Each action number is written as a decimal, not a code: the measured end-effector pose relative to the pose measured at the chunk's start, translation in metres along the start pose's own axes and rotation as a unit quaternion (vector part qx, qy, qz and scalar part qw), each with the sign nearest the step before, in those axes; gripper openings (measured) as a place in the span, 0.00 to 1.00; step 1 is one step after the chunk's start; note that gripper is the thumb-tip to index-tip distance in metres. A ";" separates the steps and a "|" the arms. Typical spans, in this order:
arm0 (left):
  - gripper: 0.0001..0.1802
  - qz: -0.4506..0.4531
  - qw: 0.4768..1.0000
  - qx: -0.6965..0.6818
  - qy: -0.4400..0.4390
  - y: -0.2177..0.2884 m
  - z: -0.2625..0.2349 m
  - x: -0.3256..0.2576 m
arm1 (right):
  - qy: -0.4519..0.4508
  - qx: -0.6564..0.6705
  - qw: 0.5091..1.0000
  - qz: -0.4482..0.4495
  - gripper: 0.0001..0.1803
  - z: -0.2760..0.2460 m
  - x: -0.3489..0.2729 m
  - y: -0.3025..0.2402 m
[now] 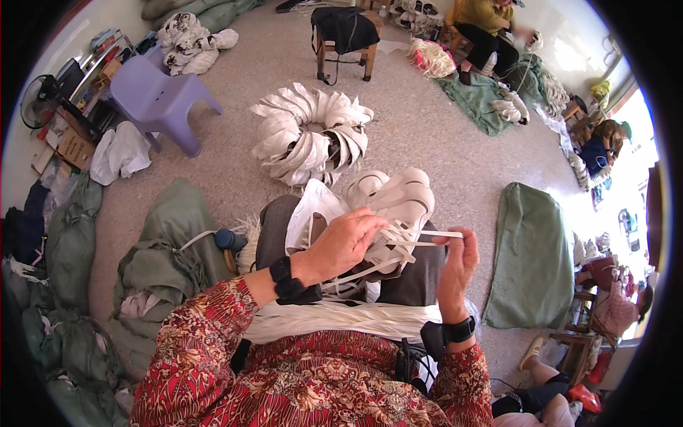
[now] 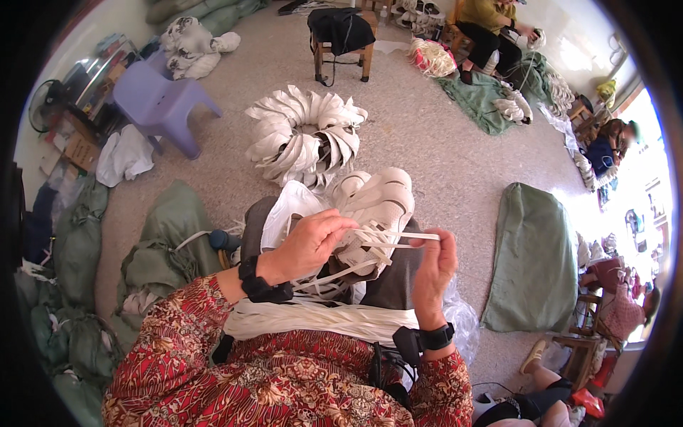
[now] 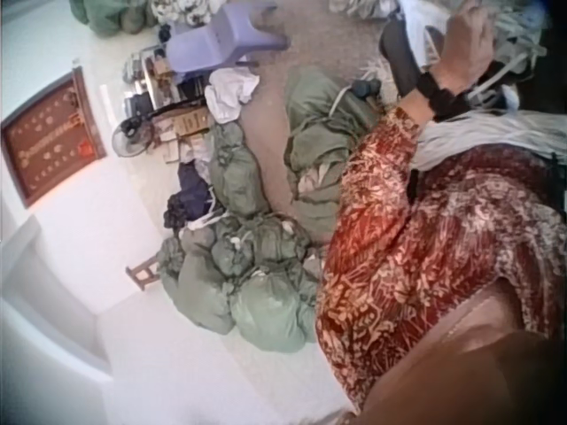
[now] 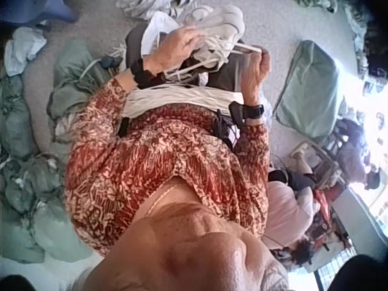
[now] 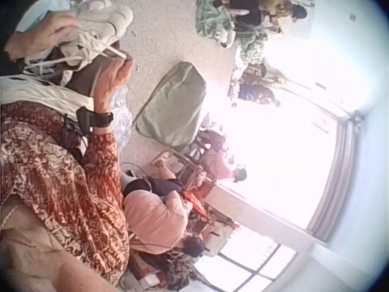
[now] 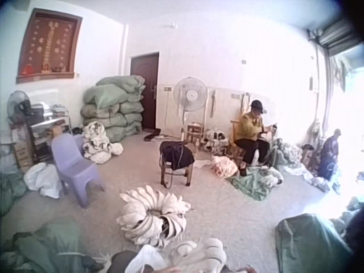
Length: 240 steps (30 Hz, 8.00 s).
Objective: The recorder is lacing and threading white shoes.
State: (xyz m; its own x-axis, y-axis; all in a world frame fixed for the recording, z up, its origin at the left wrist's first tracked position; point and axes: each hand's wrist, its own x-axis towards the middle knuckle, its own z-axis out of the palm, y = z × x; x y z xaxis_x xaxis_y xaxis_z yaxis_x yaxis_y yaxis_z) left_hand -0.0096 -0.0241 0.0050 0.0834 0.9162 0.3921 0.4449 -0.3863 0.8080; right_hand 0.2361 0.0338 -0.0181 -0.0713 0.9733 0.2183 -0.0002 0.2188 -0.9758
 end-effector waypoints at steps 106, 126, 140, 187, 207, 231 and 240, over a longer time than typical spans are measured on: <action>0.07 -0.059 0.992 0.111 0.003 -0.023 0.015 -0.008 | -0.220 -0.331 0.917 -0.020 0.09 -0.056 -0.038 -0.029; 0.08 0.096 0.961 0.258 -0.029 0.019 0.027 -0.021 | -0.303 -0.255 0.918 0.000 0.07 -0.015 -0.046 -0.009; 0.05 0.123 0.900 0.407 -0.099 0.013 0.069 -0.010 | -0.465 -0.196 0.863 -0.022 0.11 -0.009 -0.067 0.010; 0.14 -0.014 0.957 0.257 -0.132 0.046 -0.035 -0.046 | -0.428 -0.046 0.886 0.175 0.11 -0.057 -0.066 -0.063; 0.02 -0.043 0.871 0.448 -0.198 0.056 -0.040 -0.034 | -0.261 0.218 0.914 0.222 0.11 -0.097 -0.047 -0.070; 0.11 -0.119 0.988 0.061 -0.080 0.009 0.082 -0.037 | -0.121 0.119 0.959 0.227 0.02 -0.017 -0.054 0.031; 0.10 -0.172 0.984 -0.005 -0.047 0.004 0.089 -0.039 | -0.108 0.102 0.968 0.202 0.02 -0.010 -0.058 0.035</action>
State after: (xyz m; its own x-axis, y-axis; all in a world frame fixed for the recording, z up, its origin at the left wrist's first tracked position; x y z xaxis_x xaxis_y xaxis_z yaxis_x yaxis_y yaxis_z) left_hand 0.0684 -0.0520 -0.0466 0.0114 0.9985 0.0534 0.4533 -0.0528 0.8898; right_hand 0.2500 -0.0144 -0.0648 -0.3139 0.9344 -0.1687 -0.1237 -0.2164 -0.9684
